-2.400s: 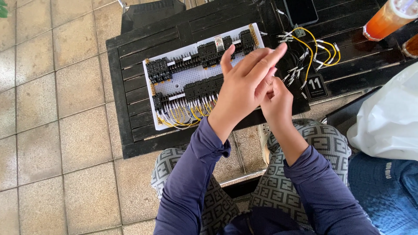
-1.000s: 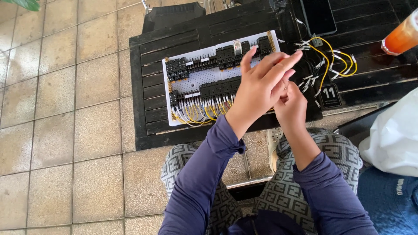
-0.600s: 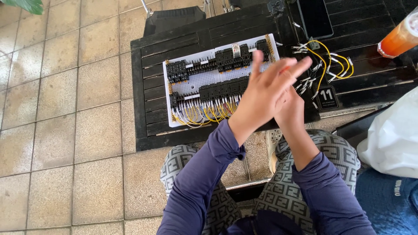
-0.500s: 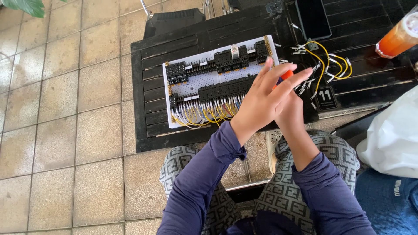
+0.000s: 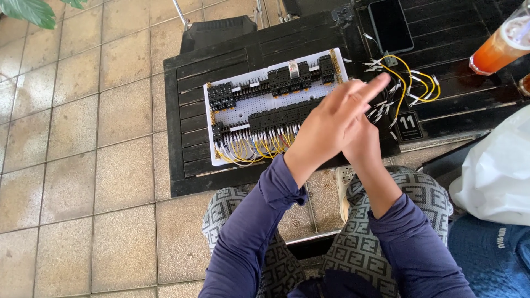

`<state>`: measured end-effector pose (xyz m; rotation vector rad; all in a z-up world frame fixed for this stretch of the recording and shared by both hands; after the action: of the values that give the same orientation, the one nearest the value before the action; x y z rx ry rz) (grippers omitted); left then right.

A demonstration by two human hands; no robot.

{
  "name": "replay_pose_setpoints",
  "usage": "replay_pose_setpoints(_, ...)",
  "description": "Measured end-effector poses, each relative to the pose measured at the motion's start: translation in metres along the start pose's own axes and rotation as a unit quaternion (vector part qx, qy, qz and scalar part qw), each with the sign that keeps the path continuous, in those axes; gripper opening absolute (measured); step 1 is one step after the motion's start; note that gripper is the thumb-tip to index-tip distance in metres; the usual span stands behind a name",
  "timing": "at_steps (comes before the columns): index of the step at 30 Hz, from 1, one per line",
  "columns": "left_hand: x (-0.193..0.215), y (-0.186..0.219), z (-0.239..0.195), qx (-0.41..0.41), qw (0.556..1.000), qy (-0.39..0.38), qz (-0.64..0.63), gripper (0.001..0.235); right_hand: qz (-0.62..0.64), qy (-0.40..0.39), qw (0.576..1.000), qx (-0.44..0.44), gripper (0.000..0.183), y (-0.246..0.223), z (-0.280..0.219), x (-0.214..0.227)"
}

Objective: The person uses a screwdriver to tighten screws on a breadboard while inserting jumper wires into the board. They adjust the board's position on their lap and continue securing components throughout the video.

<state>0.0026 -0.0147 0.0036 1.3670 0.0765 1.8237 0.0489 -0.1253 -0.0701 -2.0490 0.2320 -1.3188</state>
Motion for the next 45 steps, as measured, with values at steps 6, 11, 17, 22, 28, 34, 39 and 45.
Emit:
replay_pose_setpoints(6,0.001,0.000,-0.003,-0.026,0.999,0.003,0.042,0.074,-0.027,0.241,0.970,-0.004,0.022,0.018,0.042,-0.044)
replay_pose_setpoints(11,0.002,-0.010,0.001,-0.013,1.000,0.021,-0.009,0.066,0.060,0.222,0.973,0.024,0.005,0.001,0.004,-0.019)
replay_pose_setpoints(17,-0.004,-0.007,-0.004,-0.019,0.996,0.089,-0.011,0.056,0.005,0.137,0.982,0.133,0.017,0.017,-0.004,-0.010)
replay_pose_setpoints(22,-0.004,-0.015,-0.001,-0.010,0.996,0.089,-0.010,0.051,0.029,0.131,0.988,0.082,0.026,0.044,0.010,-0.025)
replay_pose_setpoints(28,0.001,-0.006,0.003,-0.032,0.991,0.129,0.016,0.048,0.057,0.126,0.988,0.075,0.025,0.047,0.014,-0.024)
replay_pose_setpoints(34,0.071,-0.002,-0.002,-0.121,0.964,0.225,-0.070,0.017,0.100,0.095,0.990,0.023,0.033,0.061,0.016,-0.018)
replay_pose_setpoints(39,0.147,-0.037,-0.066,0.254,0.897,0.357,0.053,0.063,-0.017,0.118,0.993,-0.026,0.029,0.074,0.011,-0.016)
replay_pose_setpoints(45,0.124,-0.119,-0.160,0.568,0.811,0.130,0.049,0.050,-0.027,0.143,0.989,-0.002,0.023,0.071,0.016,-0.023)
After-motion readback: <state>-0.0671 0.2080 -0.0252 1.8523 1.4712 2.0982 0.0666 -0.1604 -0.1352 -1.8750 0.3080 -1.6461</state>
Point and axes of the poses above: each hand's wrist, its own z-axis towards the middle knuckle, its own x-axis out of the back of the hand, y = z × x, the point moved 2 cm from there along z, towards the middle knuckle, and after that the axes turned 15 degrees about -y, right-handed, at the moved point
